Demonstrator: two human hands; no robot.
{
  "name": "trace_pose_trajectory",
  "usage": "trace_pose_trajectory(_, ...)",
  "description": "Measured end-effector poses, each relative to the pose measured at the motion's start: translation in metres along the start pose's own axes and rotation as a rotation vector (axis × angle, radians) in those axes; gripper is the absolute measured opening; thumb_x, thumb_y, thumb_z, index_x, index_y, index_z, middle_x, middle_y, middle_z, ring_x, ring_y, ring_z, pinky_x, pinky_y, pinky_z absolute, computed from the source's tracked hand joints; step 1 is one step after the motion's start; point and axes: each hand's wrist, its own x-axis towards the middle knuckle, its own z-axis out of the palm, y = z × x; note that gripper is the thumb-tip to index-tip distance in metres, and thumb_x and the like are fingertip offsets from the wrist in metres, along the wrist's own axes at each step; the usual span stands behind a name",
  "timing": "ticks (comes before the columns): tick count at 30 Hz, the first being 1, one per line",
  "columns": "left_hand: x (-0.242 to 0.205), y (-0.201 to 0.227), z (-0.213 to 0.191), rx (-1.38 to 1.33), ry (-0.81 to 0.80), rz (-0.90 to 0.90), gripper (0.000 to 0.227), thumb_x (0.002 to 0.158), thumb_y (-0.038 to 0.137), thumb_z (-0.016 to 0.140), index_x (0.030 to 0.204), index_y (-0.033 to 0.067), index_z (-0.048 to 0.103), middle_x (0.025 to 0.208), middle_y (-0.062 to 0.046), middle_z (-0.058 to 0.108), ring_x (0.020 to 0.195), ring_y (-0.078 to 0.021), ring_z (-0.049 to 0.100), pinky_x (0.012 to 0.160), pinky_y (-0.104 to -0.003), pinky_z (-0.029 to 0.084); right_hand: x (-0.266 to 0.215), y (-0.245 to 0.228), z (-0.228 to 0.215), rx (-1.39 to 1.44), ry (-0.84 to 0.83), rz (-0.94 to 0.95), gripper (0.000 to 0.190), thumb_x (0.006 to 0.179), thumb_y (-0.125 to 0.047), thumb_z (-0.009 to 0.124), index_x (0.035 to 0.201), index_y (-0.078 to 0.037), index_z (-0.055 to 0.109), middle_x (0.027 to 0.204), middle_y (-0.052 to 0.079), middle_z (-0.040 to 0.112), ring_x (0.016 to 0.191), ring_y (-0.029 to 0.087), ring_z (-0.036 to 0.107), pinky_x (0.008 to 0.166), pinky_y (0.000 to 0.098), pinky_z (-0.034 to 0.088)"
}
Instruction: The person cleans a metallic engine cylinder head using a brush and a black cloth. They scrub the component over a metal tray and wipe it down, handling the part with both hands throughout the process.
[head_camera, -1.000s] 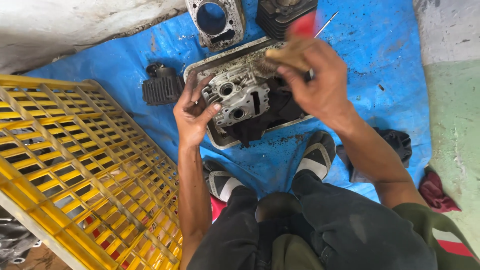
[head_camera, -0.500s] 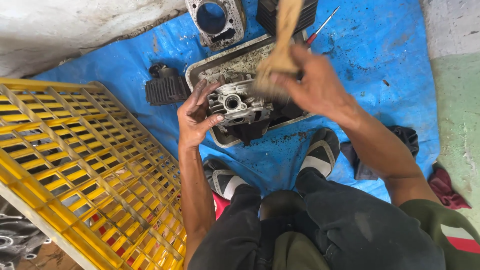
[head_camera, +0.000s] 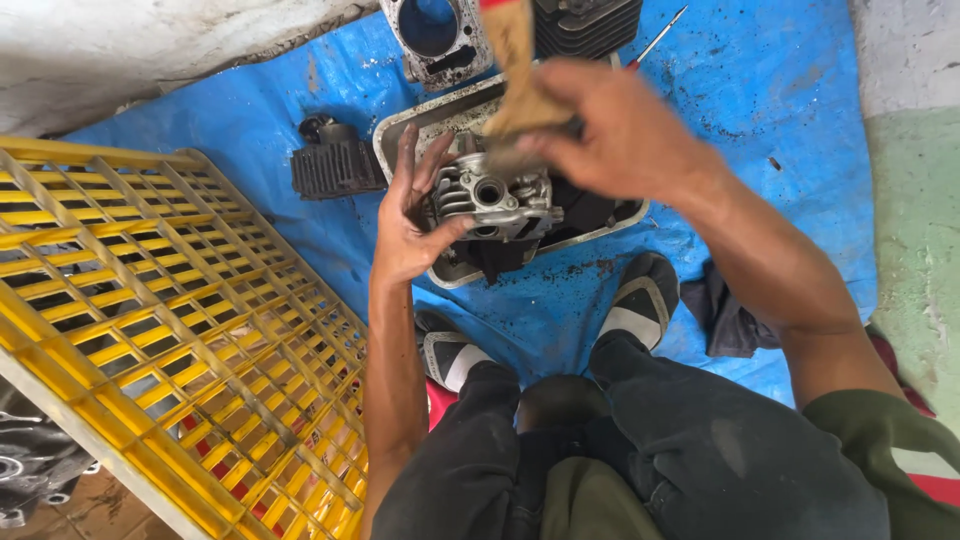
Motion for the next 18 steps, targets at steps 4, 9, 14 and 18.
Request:
trace_pose_trajectory(4,0.001,-0.002,0.008,0.02,0.022,0.008,0.134,0.075,0.0,0.095,0.171,0.0165,0.003,0.174,-0.022,0.031,0.157,-0.0348,0.043,0.131,-0.044,0.038,0.002,0.006,0.02,0.074,-0.06,0.009,0.036,0.097,-0.027,0.076,0.117,0.001,0.064,0.103,0.017,0.07,0.087,0.03,0.073,0.076,0.0403,0.059)
trace_pose_trajectory(9,0.003,-0.004,0.008,0.111,0.084,0.074,0.141,0.069,0.003,0.099,0.172,0.0184,0.003,0.173,-0.019,0.023,0.162,-0.0306,0.025,0.132,-0.05,0.029,0.011,-0.017,0.016,0.053,0.096,-0.091,0.035,0.096,-0.022,0.079,0.117,0.002,0.066,0.103,0.018,0.071,0.091,0.034,0.073,0.077,0.041,0.057)
trace_pose_trajectory(14,0.001,-0.005,0.01,0.046,0.108,0.058,0.138,0.071,0.004,0.098,0.171,0.0166,0.003,0.175,-0.019,0.02,0.164,-0.0288,0.023,0.134,-0.052,0.026,0.016,-0.02,0.027,0.082,0.118,-0.128,0.038,0.097,-0.021,0.078,0.122,0.002,0.064,0.106,0.018,0.071,0.091,0.033,0.074,0.078,0.0402,0.058)
trace_pose_trajectory(18,0.009,0.018,0.023,-0.092,0.104,0.007,0.14,0.072,0.008,0.1,0.167,0.0152,-0.002,0.177,-0.018,0.012,0.16,-0.0322,0.033,0.129,-0.057,0.037,0.014,-0.012,0.036,0.122,0.115,-0.051,0.036,0.097,-0.023,0.078,0.121,0.0,0.063,0.101,0.017,0.071,0.087,0.031,0.075,0.075,0.04,0.058)
